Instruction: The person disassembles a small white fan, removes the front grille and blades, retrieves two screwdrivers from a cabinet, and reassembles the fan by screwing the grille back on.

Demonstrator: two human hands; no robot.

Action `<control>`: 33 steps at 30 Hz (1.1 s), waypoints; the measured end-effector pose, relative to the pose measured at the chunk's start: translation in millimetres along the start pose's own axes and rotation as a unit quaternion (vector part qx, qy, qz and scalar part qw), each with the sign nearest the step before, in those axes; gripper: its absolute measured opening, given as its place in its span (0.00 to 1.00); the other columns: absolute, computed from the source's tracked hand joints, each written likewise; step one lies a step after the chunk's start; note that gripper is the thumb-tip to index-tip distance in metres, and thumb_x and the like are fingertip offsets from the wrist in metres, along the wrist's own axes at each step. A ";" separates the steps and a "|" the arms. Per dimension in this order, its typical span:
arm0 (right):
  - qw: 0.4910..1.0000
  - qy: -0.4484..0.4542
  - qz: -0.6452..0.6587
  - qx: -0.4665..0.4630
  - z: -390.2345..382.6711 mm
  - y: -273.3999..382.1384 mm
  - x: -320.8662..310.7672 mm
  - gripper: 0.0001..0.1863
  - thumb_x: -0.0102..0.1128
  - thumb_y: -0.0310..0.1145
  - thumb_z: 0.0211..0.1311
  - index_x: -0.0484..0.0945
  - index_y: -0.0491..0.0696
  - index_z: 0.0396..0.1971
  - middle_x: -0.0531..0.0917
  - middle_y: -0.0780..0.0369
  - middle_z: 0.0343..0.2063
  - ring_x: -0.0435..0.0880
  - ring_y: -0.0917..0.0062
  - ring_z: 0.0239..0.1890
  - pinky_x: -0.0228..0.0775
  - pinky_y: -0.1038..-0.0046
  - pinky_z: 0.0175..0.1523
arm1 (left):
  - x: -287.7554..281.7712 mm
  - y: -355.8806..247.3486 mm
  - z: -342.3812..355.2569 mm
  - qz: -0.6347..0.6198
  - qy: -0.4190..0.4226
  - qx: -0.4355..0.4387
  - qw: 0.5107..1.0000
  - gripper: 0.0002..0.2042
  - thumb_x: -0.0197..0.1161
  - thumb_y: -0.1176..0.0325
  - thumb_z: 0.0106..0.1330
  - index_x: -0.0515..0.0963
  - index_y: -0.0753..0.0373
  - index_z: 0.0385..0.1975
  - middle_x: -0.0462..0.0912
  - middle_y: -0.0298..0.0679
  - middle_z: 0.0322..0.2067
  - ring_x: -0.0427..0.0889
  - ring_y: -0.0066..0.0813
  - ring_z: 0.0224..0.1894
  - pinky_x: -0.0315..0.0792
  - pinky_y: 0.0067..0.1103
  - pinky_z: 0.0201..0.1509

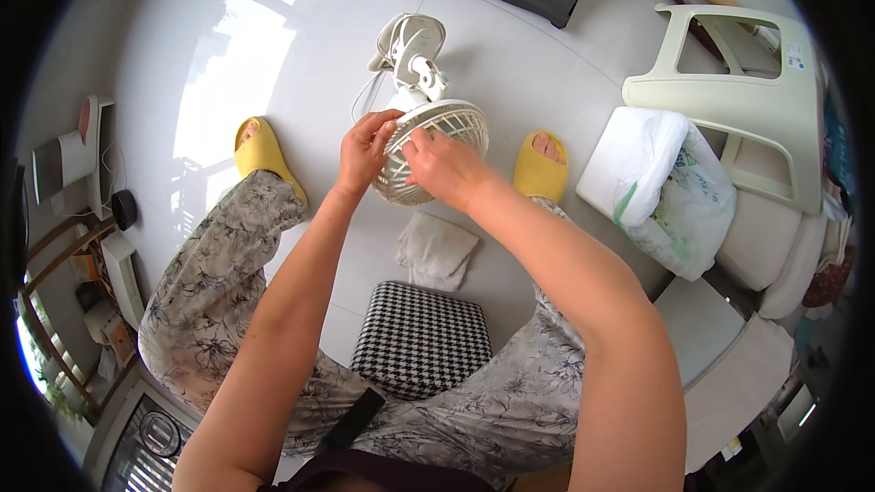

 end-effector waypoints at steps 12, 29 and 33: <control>0.994 -0.052 -0.092 0.006 -68.3 12.7 -30.0 0.19 0.69 0.37 0.36 0.70 0.46 0.28 0.68 0.63 0.28 0.74 0.73 0.32 0.74 0.77 0.32 | -20.0 45.5 -37.2 -0.197 0.017 -0.205 0.958 0.24 0.48 0.52 0.67 0.66 0.65 0.55 0.72 0.38 0.53 0.66 0.29 0.57 0.60 0.26 0.59; 0.996 -0.024 -0.083 -0.018 -118.6 -53.0 -111.5 0.22 0.70 0.33 0.35 0.72 0.46 0.34 0.69 0.62 0.32 0.75 0.72 0.37 0.73 0.76 0.37 | 15.2 78.0 -64.3 -0.175 0.094 -0.267 0.943 0.22 0.57 0.77 0.61 0.66 0.65 0.56 0.78 0.34 0.39 0.72 0.18 0.41 0.66 0.17 0.47; 0.996 -0.055 -0.066 0.017 -121.2 -87.8 -131.5 0.22 0.71 0.30 0.36 0.71 0.45 0.35 0.71 0.61 0.34 0.76 0.70 0.36 0.73 0.73 0.37 | 8.9 81.8 -64.4 -0.189 0.098 -0.269 0.939 0.21 0.56 0.78 0.60 0.68 0.64 0.55 0.78 0.34 0.38 0.72 0.18 0.38 0.67 0.17 0.44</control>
Point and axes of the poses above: each hand's wrist, its own z-axis towards the middle knuckle, its own x-axis out of the palm, y = z × x, the point moved 8 cm from there along z, towards the middle knuckle
